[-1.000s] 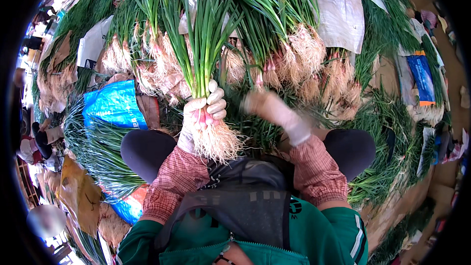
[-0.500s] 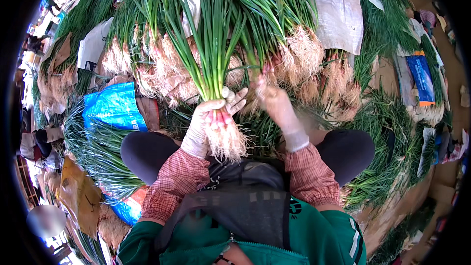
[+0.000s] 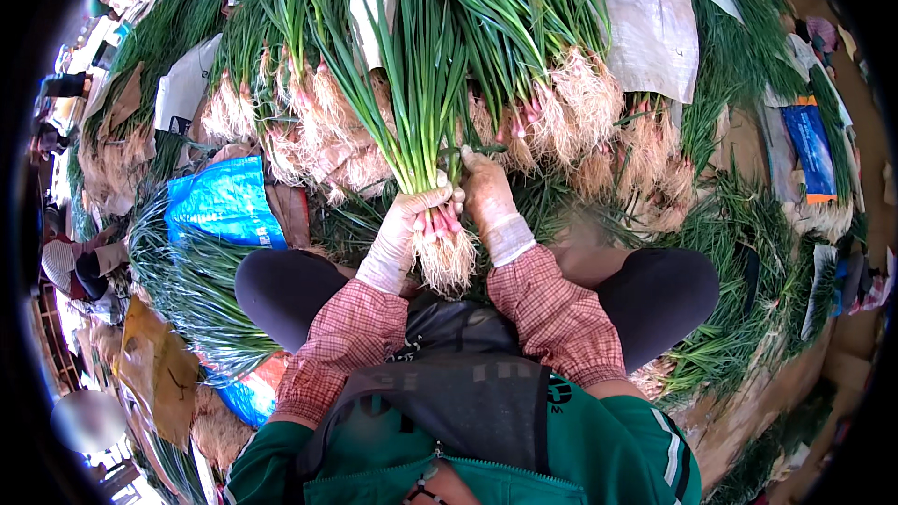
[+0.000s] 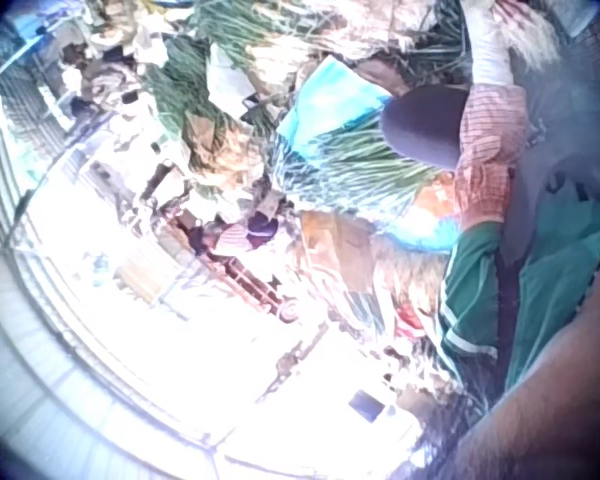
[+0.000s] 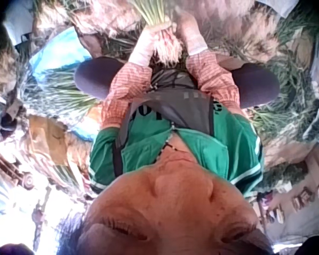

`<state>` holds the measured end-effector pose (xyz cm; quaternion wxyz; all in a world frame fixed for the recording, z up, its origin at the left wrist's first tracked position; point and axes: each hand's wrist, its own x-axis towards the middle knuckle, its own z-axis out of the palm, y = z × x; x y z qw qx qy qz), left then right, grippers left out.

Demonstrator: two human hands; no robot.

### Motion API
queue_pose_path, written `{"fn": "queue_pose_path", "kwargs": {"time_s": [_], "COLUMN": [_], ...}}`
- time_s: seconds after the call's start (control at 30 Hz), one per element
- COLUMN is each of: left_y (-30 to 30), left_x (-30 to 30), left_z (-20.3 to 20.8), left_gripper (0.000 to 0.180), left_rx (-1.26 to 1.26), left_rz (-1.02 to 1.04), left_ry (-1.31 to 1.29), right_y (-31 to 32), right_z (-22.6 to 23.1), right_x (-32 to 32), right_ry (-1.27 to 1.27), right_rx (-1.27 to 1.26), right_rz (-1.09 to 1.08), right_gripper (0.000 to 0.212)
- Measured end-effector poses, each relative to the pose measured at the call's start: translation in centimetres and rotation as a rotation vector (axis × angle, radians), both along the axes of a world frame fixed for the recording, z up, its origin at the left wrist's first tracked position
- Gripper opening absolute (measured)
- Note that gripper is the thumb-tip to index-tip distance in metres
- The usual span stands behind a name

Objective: The person cleans and sorts scallions by hand while sitting on the floor, removing outer layers and placing them into bundles.

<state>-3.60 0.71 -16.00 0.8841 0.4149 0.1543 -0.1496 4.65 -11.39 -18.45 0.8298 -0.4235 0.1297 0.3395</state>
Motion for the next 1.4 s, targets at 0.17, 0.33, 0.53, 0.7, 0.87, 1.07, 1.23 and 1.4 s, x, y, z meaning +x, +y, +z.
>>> {"fn": "queue_pose_path", "kwargs": {"time_s": [0.17,0.33,0.53,0.7,0.87,1.07,1.23,1.4], "left_y": [-0.9,-1.5,-0.1,0.1,-0.4,1.9,0.2,1.6], "left_x": [-0.2,0.0,-1.2,-1.1,-0.4,-0.8,0.2,0.6], "left_z": [-0.4,0.6,2.9,2.4,3.2,1.3,-1.7,-0.8], "left_gripper": [0.016,0.020,0.025,0.021,0.021,0.034,0.046,0.034], "left_rx": [-0.182,-0.503,-0.751,-0.596,-0.575,-0.298,-0.336,-0.188], "left_rz": [0.160,0.166,0.136,0.144,0.133,0.103,0.211,0.147], "left_ry": [-0.164,-0.255,-0.332,-0.235,-0.226,-0.140,0.079,-0.026], "right_y": [-0.8,-1.8,-8.3,-8.0,-5.6,-9.9,-4.3,-3.2], "right_z": [-1.1,-1.0,-3.4,4.2,2.5,-3.8,-1.2,3.2], "right_x": [-1.0,-0.9,3.0,-1.4,-4.1,-1.4,5.6,1.0], "right_ry": [-0.102,-0.176,-0.116,-0.588,-0.666,-1.203,-0.882,-1.156], "right_rx": [-0.138,-0.066,-0.268,-0.758,-0.448,-1.121,-1.447,-1.413], "right_rz": [0.131,0.014,-0.059,0.502,0.533,0.828,0.338,0.298], "right_gripper": [0.034,0.026,0.026,0.053,0.030,0.027,0.034,0.019]}}
